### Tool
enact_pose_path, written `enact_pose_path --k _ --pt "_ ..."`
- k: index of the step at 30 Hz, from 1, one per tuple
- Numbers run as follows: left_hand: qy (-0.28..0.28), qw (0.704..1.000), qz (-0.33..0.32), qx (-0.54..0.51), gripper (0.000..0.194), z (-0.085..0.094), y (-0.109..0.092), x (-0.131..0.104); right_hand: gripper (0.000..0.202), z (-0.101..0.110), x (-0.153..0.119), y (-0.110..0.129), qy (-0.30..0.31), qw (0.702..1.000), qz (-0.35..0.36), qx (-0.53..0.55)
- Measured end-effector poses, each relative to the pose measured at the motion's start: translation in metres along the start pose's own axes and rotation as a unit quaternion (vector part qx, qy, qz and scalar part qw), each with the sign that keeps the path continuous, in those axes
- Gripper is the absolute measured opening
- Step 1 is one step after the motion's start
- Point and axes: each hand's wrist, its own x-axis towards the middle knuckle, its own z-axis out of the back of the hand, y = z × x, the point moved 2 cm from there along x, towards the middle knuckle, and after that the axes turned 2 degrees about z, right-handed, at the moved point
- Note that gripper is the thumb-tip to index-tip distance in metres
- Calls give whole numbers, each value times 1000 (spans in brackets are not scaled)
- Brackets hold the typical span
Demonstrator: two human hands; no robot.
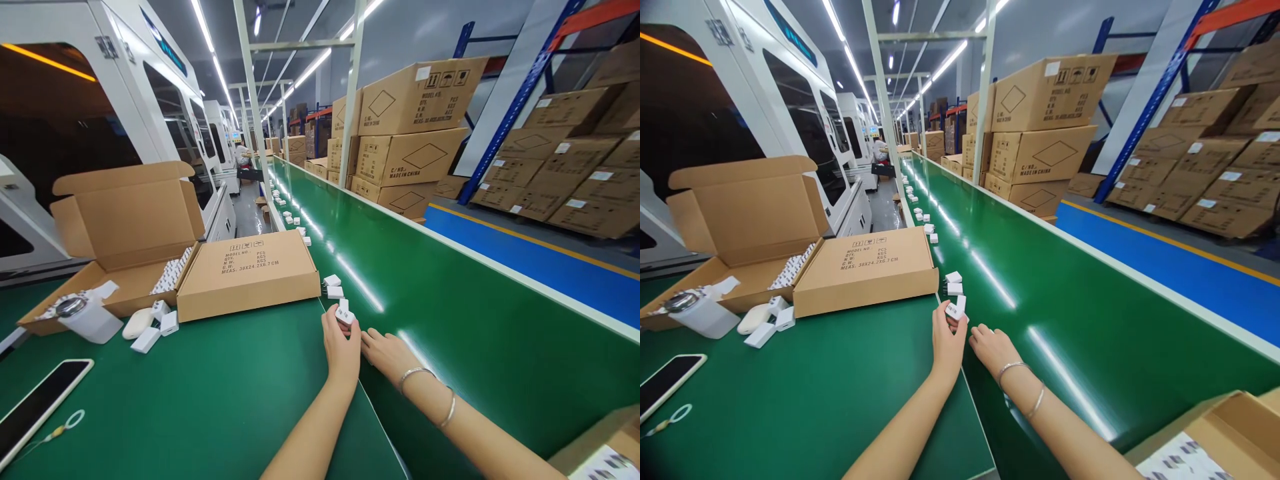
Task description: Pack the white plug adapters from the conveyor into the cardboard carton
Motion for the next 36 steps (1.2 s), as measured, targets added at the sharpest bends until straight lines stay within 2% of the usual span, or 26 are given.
enact_pose_path --k 2,4,8,10,12,14,15,19,20,23,26,28,30,32,36 --pt "19 999 -27 34 31 -2 1 1 10 0 -2 -8 4 1000 -11 26" --pt "75 989 -70 109 27 -5 1 0 11 1 -5 -23 7 998 -25 65" --pt "213 917 -170 290 27 -11 -2 -7 27 -6 -15 -48 13 984 -44 171" --pt "250 887 -200 333 32 -12 -3 -11 38 -15 -23 -53 15 975 -49 218" --pt "266 878 -210 338 38 -12 -4 -13 54 -21 -31 -57 25 965 -57 255" --pt "263 888 -202 318 41 -11 -6 -13 65 -19 -38 -65 35 956 -75 282" --pt "253 900 -186 302 41 -10 -6 -11 63 -14 -39 -70 36 952 -87 290" --pt "158 967 -69 190 39 -2 -2 -1 24 12 -18 -80 8 942 -175 286" --pt "129 979 -41 153 39 0 0 2 20 16 -8 -76 5 939 -204 278" --pt "77 995 -1 63 36 4 7 7 33 18 23 -52 12 924 -278 262" --pt "74 997 -5 32 32 3 9 7 37 11 47 -28 14 909 -319 268" --pt "79 996 -11 34 30 2 9 6 36 6 52 -23 12 900 -329 285" --pt "84 995 -17 45 30 2 8 5 33 5 48 -30 13 893 -325 310" --pt "92 994 -23 58 31 3 6 5 30 7 35 -45 14 890 -308 335" --pt "109 987 -42 108 32 4 3 6 20 11 -14 -86 22 900 -290 326"
